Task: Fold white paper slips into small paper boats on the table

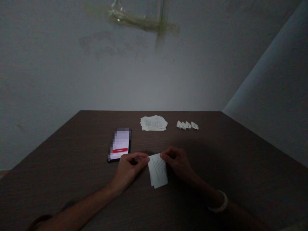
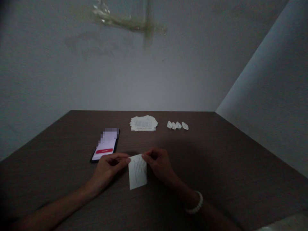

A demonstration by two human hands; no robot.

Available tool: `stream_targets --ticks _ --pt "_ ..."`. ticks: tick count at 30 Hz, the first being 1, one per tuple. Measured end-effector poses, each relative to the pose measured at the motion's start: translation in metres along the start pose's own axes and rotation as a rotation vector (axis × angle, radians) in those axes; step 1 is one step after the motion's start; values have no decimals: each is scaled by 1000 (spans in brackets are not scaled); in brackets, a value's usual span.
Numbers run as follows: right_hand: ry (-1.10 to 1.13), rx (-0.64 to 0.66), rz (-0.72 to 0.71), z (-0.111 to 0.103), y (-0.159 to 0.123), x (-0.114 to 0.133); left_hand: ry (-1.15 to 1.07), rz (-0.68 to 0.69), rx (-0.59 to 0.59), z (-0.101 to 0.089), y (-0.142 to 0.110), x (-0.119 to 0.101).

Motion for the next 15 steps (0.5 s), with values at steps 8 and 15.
stream_targets --ticks 8,15 --pt "-3 33 12 5 1 -3 52 -13 -21 -4 -1 1" --pt "32 99 86 7 5 -13 18 -27 -67 -9 -2 8"
Point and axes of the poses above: each hand's wrist, its own y-axis towards the middle knuckle, its own z-axis out of the palm, x = y × z, the point moved 10 cm from there along y, towards the middle knuckle, and after that the axes turned 12 degrees about z, right-handed, at the moved point
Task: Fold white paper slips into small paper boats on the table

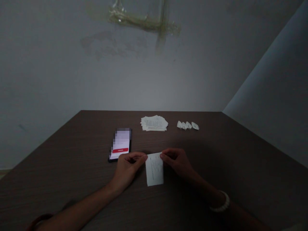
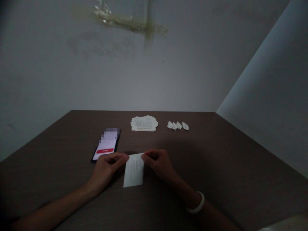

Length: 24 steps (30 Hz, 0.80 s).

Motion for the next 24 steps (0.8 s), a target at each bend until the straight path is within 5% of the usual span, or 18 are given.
stream_targets --ticks 15,24 --pt "-170 -86 -65 -5 -5 10 -7 -33 -22 0 -1 -4" --pt "-127 -143 -104 -12 -6 15 -30 -27 94 15 -1 -6"
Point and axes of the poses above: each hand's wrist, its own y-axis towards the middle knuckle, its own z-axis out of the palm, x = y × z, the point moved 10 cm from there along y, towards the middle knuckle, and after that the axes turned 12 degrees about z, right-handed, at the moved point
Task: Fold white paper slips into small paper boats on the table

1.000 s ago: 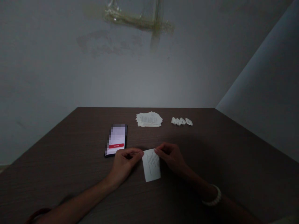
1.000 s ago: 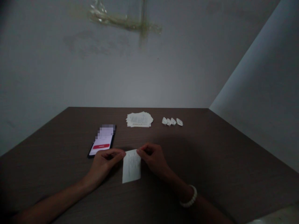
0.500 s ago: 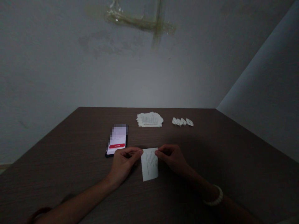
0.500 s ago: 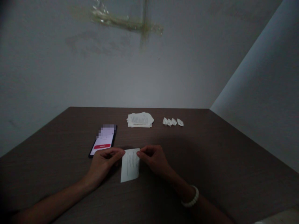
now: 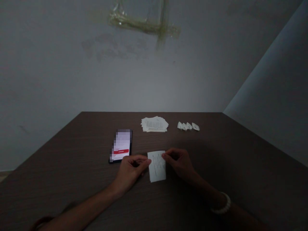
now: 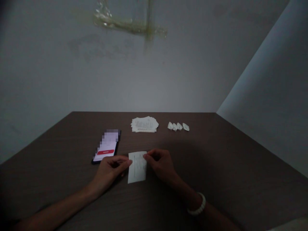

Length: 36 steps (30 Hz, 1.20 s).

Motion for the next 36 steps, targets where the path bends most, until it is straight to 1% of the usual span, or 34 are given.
stream_targets --ticks 4,9,18,22,28,31,36 --pt "39 55 14 5 1 -1 46 10 -11 -4 1 2" --pt "27 128 53 12 0 -4 73 10 -77 -12 0 0" --pt "-62 104 32 11 -1 -3 61 -10 -85 -11 0 -1" --pt "-78 88 25 11 0 -4 85 9 -89 -12 1 -4" --pt "-72 127 30 15 -2 -3 54 -1 -123 -15 1 -3" --pt "-111 115 34 15 -2 -4 53 -1 -134 -15 1 -4" --pt "-109 61 46 10 -1 -5 39 -14 -91 -10 -1 -4"
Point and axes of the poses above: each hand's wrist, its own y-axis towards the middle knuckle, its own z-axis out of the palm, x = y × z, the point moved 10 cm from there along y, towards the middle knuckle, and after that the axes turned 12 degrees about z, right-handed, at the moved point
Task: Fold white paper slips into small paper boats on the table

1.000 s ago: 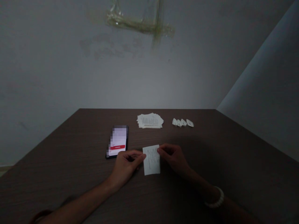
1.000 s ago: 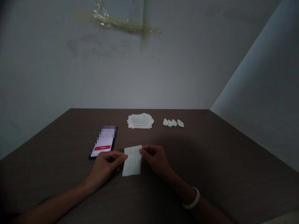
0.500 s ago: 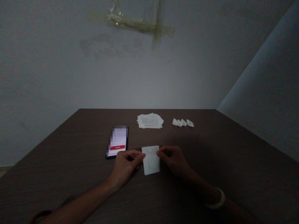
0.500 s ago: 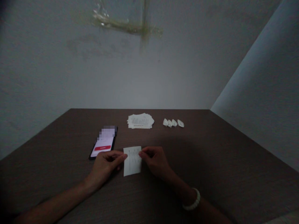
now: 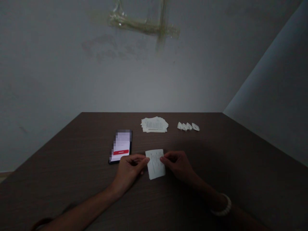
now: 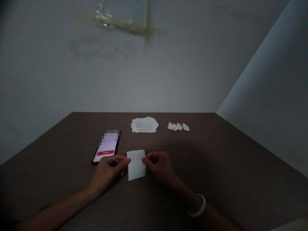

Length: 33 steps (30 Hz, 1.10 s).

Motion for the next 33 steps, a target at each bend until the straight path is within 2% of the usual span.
stream_targets --ticks 4,9,18,25,33 --pt "25 -53 12 -6 0 -1 7 -15 83 9 -1 4" --pt "34 -37 -10 -5 -1 2 6 3 126 13 -1 6" --pt "67 75 -16 5 0 1 51 22 36 1 1 1" --pt "16 18 20 2 -1 0 52 48 22 -1 1 -1" --pt "30 -34 8 -4 0 -1 8 -1 147 16 -2 1"
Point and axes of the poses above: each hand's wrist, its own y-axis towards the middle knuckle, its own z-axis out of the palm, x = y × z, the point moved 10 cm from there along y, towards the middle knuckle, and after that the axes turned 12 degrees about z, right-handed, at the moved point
